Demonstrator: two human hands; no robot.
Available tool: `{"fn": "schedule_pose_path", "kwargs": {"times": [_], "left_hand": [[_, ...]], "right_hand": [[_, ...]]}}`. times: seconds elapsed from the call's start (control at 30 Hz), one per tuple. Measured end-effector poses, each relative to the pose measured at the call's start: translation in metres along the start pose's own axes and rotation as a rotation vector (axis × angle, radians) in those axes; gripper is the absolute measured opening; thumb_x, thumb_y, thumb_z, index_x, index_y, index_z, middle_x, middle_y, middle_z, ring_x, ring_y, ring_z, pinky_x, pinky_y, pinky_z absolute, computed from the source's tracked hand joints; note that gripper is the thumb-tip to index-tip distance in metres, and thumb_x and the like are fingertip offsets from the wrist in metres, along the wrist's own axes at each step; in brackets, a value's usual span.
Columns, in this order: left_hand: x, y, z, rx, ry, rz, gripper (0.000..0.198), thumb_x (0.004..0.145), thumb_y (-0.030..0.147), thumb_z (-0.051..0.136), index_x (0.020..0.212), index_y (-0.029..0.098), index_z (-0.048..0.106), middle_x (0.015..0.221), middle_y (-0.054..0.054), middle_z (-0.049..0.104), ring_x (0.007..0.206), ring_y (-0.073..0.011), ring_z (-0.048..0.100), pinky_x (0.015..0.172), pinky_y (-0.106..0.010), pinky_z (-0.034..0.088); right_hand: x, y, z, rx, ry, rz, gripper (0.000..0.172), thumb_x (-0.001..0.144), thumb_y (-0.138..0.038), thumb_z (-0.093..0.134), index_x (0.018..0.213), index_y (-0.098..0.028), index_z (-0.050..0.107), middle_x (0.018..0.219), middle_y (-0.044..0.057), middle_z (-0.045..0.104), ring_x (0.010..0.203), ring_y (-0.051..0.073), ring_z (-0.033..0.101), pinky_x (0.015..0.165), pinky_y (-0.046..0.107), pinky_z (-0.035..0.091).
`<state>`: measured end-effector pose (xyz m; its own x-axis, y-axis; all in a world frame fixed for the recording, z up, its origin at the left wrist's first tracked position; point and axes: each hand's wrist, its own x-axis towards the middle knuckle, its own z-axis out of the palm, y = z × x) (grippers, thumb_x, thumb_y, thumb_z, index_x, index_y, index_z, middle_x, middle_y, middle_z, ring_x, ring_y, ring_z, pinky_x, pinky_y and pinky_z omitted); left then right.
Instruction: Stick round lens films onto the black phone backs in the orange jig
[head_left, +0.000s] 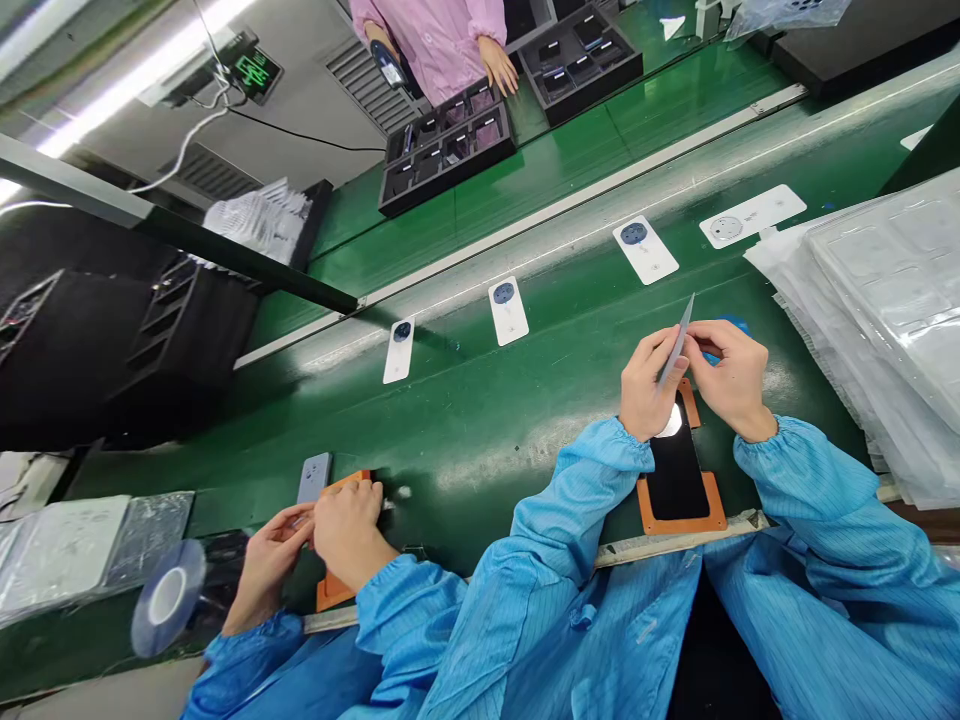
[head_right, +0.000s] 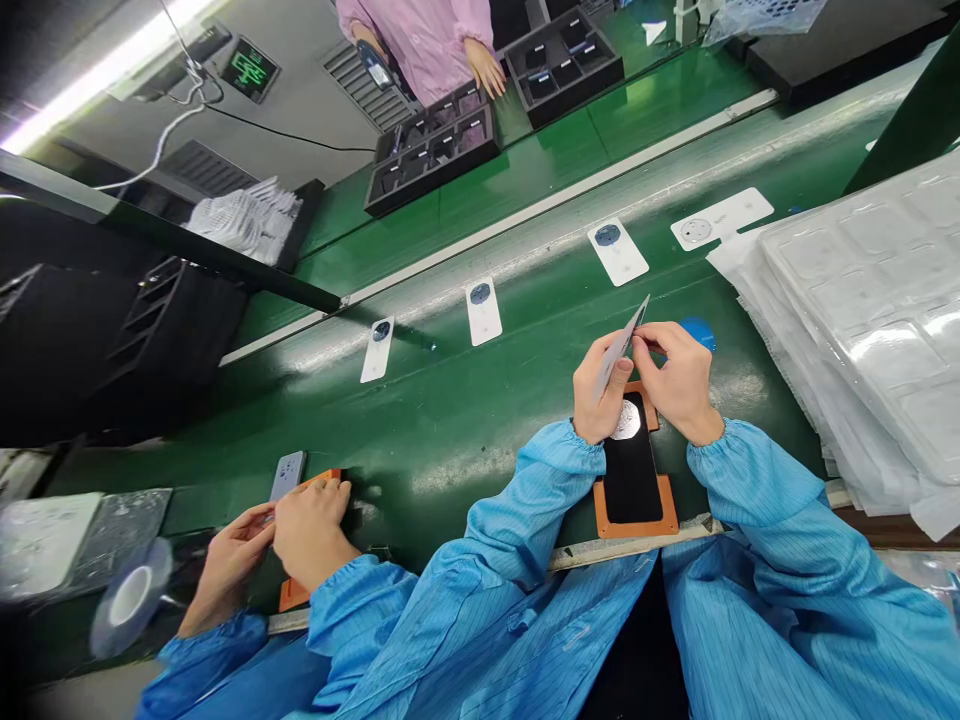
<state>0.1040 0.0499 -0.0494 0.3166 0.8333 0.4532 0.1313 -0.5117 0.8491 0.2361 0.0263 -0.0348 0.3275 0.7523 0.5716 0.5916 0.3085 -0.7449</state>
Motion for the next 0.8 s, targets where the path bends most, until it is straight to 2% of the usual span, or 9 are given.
{"fn": "schedule_pose_path", "kwargs": {"times": [0.17, 0.47, 0.8], "left_hand": [[-0.0045, -0.0022, 0.0042, 0.096, -0.048, 0.108, 0.057, 0.106, 0.055, 0.043, 0.145, 0.017, 0.059, 0.143, -0.017, 0.061, 0.134, -0.0263, 0.06, 0.114, -0.042, 0.052], [-0.0043, 0.0017, 0.0025, 0.098, -0.059, 0.089, 0.056, 0.106, 0.056, 0.041, 0.143, 0.019, 0.061, 0.143, -0.015, 0.06, 0.134, -0.0271, 0.06, 0.115, -0.044, 0.051], [-0.0078, 0.0006, 0.0066, 0.19, -0.092, 0.105, 0.065, 0.106, 0.061, 0.034, 0.153, 0.019, 0.051, 0.148, -0.017, 0.054, 0.138, -0.0288, 0.056, 0.117, -0.045, 0.05]], "right_hand": [[0.0002, -0.0001, -0.0028, 0.011, -0.015, 0.01, 0.017, 0.096, -0.025, 0.061, 0.096, -0.02, 0.077, 0.098, 0.006, 0.08, 0.086, 0.02, 0.075, 0.076, 0.033, 0.064], [0.0012, -0.0013, -0.005, 0.029, -0.017, 0.008, 0.021, 0.098, -0.028, 0.059, 0.094, -0.02, 0.077, 0.098, 0.007, 0.08, 0.085, 0.02, 0.076, 0.075, 0.034, 0.063], [0.0008, -0.0017, -0.0056, 0.04, -0.03, 0.048, 0.021, 0.098, -0.028, 0.058, 0.094, -0.021, 0.078, 0.096, 0.006, 0.08, 0.084, 0.02, 0.076, 0.074, 0.033, 0.063]]}}
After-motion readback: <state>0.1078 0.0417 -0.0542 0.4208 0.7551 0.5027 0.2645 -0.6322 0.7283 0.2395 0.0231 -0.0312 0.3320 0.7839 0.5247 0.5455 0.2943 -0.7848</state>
